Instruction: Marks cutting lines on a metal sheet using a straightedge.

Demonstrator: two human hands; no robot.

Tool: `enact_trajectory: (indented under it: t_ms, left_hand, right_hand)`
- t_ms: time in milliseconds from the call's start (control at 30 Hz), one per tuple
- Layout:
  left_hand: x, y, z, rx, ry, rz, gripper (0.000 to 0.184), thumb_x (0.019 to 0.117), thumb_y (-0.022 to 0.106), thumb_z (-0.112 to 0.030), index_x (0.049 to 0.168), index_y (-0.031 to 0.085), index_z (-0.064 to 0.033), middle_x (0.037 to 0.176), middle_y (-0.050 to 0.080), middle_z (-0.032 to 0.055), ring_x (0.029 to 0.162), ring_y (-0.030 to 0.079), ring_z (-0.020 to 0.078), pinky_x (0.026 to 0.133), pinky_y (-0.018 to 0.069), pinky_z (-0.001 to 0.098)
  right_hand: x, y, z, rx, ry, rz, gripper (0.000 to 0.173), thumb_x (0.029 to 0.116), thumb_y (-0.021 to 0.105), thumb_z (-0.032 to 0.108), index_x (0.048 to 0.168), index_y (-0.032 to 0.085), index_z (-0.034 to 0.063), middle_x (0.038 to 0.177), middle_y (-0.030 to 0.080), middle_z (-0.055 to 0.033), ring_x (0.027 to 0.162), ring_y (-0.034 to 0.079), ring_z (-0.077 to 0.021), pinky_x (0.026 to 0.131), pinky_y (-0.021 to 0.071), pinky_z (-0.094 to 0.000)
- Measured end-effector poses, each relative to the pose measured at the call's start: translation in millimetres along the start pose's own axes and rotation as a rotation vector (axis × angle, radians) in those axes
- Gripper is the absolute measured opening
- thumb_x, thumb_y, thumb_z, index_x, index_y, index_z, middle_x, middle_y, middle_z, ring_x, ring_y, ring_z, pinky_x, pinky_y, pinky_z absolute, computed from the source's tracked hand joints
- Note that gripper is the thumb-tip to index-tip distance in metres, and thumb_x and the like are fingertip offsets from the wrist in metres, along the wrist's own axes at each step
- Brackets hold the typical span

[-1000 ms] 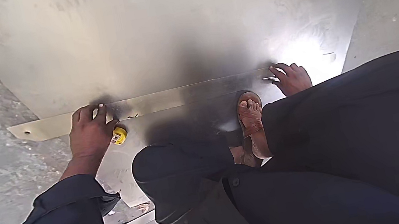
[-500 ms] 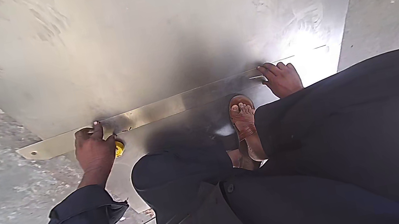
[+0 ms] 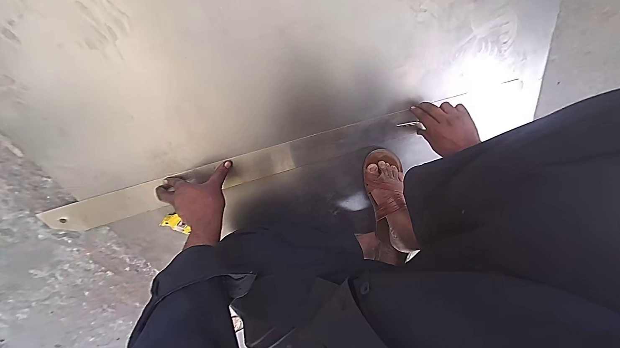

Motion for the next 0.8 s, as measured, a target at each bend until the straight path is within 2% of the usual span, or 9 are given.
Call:
enact_trajectory:
  t_ms: [133, 233, 300, 433, 533, 600, 667, 733, 800]
  left_hand:
    - [-12, 6, -6, -0.06, -0.031, 0.002, 0.109, 0.0766, 0.081, -0.066, 0.142, 0.045, 0.0127, 0.16, 0.027, 0.0358, 0.14, 0.043, 0.0496, 0.109, 0.0417, 0.0642]
    - [-14, 16, -7, -0.045, -0.059, 0.031, 0.139, 0.0654, 0.085, -0.072, 0.156, 0.021, 0.0129, 0.166, 0.007, 0.0344, 0.152, 0.026, 0.0478, 0.116, 0.0369, 0.06]
    - [-11, 23, -11, -0.02, -0.085, 0.04, 0.155, 0.058, 0.086, -0.076, 0.158, 0.008, 0.0133, 0.168, -0.002, 0.0332, 0.156, 0.016, 0.0457, 0.12, 0.0326, 0.0562]
    - [-10, 22, -14, -0.003, -0.126, 0.063, 0.162, 0.0531, 0.086, -0.078, 0.158, 0.004, 0.0139, 0.168, -0.005, 0.0319, 0.157, 0.009, 0.0446, 0.122, 0.0261, 0.0597]
    - [-10, 20, -16, 0.03, -0.147, 0.072, 0.162, 0.0517, 0.085, -0.08, 0.158, 0.006, 0.0132, 0.169, -0.003, 0.0308, 0.158, 0.01, 0.0432, 0.121, 0.0285, 0.0596]
    - [-14, 19, -17, 0.026, -0.137, 0.078, 0.159, 0.0551, 0.084, -0.08, 0.158, 0.006, 0.0128, 0.169, -0.003, 0.0306, 0.158, 0.01, 0.0433, 0.121, 0.0248, 0.063]
    - [-26, 19, -22, 0.02, -0.108, 0.094, 0.145, 0.067, 0.08, -0.076, 0.158, 0.011, 0.0131, 0.168, 0.003, 0.0322, 0.157, 0.014, 0.0451, 0.12, 0.0241, 0.0652]
    - [-37, 24, -33, 0.011, -0.082, 0.103, 0.128, 0.0784, 0.075, -0.071, 0.156, 0.019, 0.0142, 0.167, 0.007, 0.0336, 0.155, 0.019, 0.0456, 0.121, 0.028, 0.0592]
    - [-46, 32, -34, 0.024, -0.078, 0.123, 0.138, 0.072, 0.079, -0.074, 0.156, 0.015, 0.0154, 0.167, 0.001, 0.0341, 0.156, 0.014, 0.0456, 0.122, 0.0264, 0.0539]
  right_hand:
    - [1, 1, -1, 0.009, 0.013, 0.028, 0.043, 0.0966, 0.069, 0.02, 0.138, 0.064, 0.0092, 0.135, 0.066, -0.014, 0.098, 0.067, -0.0413, 0.069, 0.0505, -0.0568]
    - [2, 2, -1, 0.021, 0.015, 0.031, 0.043, 0.0963, 0.07, 0.02, 0.138, 0.064, 0.0085, 0.135, 0.066, -0.0149, 0.098, 0.067, -0.0427, 0.07, 0.0508, -0.0584]
    - [2, 0, -2, 0.027, 0.021, 0.039, 0.042, 0.0967, 0.07, 0.02, 0.137, 0.065, 0.0082, 0.135, 0.066, -0.016, 0.098, 0.067, -0.0437, 0.071, 0.0507, -0.0594]
    - [3, -3, 1, 0.069, 0.03, 0.094, 0.04, 0.0983, 0.068, 0.018, 0.137, 0.066, 0.0075, 0.138, 0.063, -0.0191, 0.1, 0.066, -0.047, 0.074, 0.0503, -0.0629]
    - [4, -7, 2, 0.083, 0.047, 0.137, 0.039, 0.0982, 0.069, 0.019, 0.136, 0.067, 0.0086, 0.138, 0.062, -0.0206, 0.105, 0.064, -0.049, 0.077, 0.0498, -0.0645]
    - [5, -8, 3, 0.092, 0.079, 0.181, 0.039, 0.0981, 0.07, 0.019, 0.136, 0.067, 0.0102, 0.132, 0.064, -0.0227, 0.109, 0.063, -0.0495, 0.081, 0.0496, -0.0653]
    - [6, -8, 3, 0.086, 0.091, 0.237, 0.043, 0.0997, 0.068, 0.019, 0.141, 0.063, 0.0099, 0.12, 0.067, -0.0257, 0.107, 0.064, -0.0495, 0.083, 0.0513, -0.0647]
    - [9, -7, 4, 0.087, 0.114, 0.277, 0.044, 0.1013, 0.063, 0.015, 0.145, 0.059, 0.008, 0.112, 0.069, -0.0273, 0.102, 0.068, -0.049, 0.082, 0.0534, -0.0638]
    - [5, -9, 8, 0.093, 0.163, 0.346, 0.045, 0.1027, 0.058, 0.012, 0.148, 0.056, 0.0082, 0.112, 0.068, -0.0275, 0.1, 0.069, -0.0484, 0.08, 0.0548, -0.0637]
Point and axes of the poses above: each hand's wrist, its own x-axis towards the middle knuckle, its own y-axis out of the palm, z = x × y, the point moved 4 cm from there along x, towards the middle knuckle
